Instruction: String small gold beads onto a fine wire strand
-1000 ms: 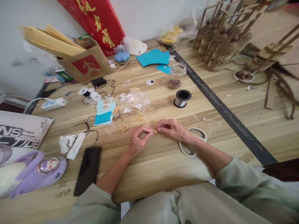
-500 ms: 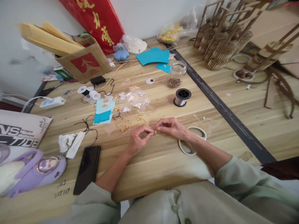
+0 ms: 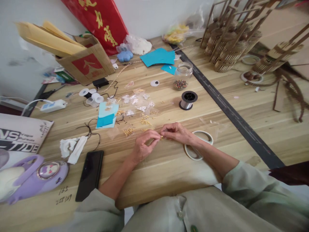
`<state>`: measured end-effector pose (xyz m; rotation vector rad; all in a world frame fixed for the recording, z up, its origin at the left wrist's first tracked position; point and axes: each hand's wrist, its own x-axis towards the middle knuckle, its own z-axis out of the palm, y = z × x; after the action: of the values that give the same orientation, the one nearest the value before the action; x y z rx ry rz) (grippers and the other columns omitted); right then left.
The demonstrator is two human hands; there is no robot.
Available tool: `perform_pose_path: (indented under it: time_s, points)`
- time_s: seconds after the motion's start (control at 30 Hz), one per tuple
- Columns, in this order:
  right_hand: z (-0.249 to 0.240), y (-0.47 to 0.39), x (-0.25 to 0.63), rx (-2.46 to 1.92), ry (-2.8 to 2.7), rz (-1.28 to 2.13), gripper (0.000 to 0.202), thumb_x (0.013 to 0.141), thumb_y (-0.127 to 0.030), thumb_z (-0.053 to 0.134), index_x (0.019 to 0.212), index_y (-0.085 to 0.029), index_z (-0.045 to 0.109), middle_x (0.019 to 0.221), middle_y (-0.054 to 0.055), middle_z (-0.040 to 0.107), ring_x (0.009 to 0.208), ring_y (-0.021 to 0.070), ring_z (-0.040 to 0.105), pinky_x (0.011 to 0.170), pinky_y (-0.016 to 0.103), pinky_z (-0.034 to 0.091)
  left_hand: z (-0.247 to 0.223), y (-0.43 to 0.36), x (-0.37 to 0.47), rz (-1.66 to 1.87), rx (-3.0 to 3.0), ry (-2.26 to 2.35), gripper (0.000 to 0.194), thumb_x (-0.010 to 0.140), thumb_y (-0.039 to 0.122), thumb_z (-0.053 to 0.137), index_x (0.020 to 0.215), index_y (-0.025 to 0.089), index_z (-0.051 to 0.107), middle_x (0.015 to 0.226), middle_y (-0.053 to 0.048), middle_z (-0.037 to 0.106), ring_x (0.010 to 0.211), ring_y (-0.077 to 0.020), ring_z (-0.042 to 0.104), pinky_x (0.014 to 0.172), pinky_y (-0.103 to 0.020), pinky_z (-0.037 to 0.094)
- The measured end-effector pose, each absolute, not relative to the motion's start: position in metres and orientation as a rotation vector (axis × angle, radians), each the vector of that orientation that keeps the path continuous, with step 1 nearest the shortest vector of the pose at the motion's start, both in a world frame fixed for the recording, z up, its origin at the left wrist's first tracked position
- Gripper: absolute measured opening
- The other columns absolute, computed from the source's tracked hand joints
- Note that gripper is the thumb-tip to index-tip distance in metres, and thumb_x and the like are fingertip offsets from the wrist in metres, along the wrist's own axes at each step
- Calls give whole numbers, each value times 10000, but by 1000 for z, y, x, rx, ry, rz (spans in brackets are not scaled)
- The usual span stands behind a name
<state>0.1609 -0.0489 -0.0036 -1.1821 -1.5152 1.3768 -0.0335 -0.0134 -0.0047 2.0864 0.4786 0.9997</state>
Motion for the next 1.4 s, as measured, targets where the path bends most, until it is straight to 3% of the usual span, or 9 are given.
perform_pose_path:
  time_s: [0.33, 0.5, 0.73, 1.17, 1.4]
  points:
    - [-3, -48, 159, -1094, -1437, 1542, 290, 788, -401, 602, 790, -113, 636, 595, -19, 531, 527, 71, 441, 501, 193, 368, -6, -20, -36, 1037, 2333, 302, 195, 807, 43, 563, 945, 172, 613, 925, -81, 668, 868, -144, 642, 765, -273, 530]
    - [-2, -48, 160, -1092, -1425, 1553, 282, 798, -388, 598, 797, -108, 627, 584, -14, 548, 487, 63, 438, 450, 180, 348, -16, -19, -39, 1019, 2470, 256, 211, 809, 55, 562, 972, 181, 611, 951, -82, 670, 899, -157, 636, 800, -294, 530]
    - [-4, -49, 159, -1124, -1540, 1412, 234, 804, -339, 583, 794, -114, 645, 628, -16, 546, 567, 81, 439, 520, 198, 341, -18, -17, -39, 985, 2487, 298, 150, 815, 102, 569, 928, 188, 617, 911, -74, 673, 860, -156, 642, 791, -289, 529]
    - [-1, -55, 150, -1218, -1561, 1229, 224, 845, -323, 532, 841, -126, 638, 603, -16, 547, 541, 85, 440, 505, 192, 327, -8, -15, -34, 1033, 2344, 440, 94, 817, 119, 571, 866, 171, 633, 825, -66, 651, 774, -141, 620, 696, -262, 511]
    - [0, -58, 147, -1201, -1594, 1128, 215, 872, -315, 510, 872, -136, 629, 619, -3, 586, 552, 94, 505, 535, 190, 388, -9, -16, -33, 1002, 2193, 533, 76, 795, 124, 602, 842, 169, 643, 812, -58, 663, 773, -149, 622, 712, -280, 508]
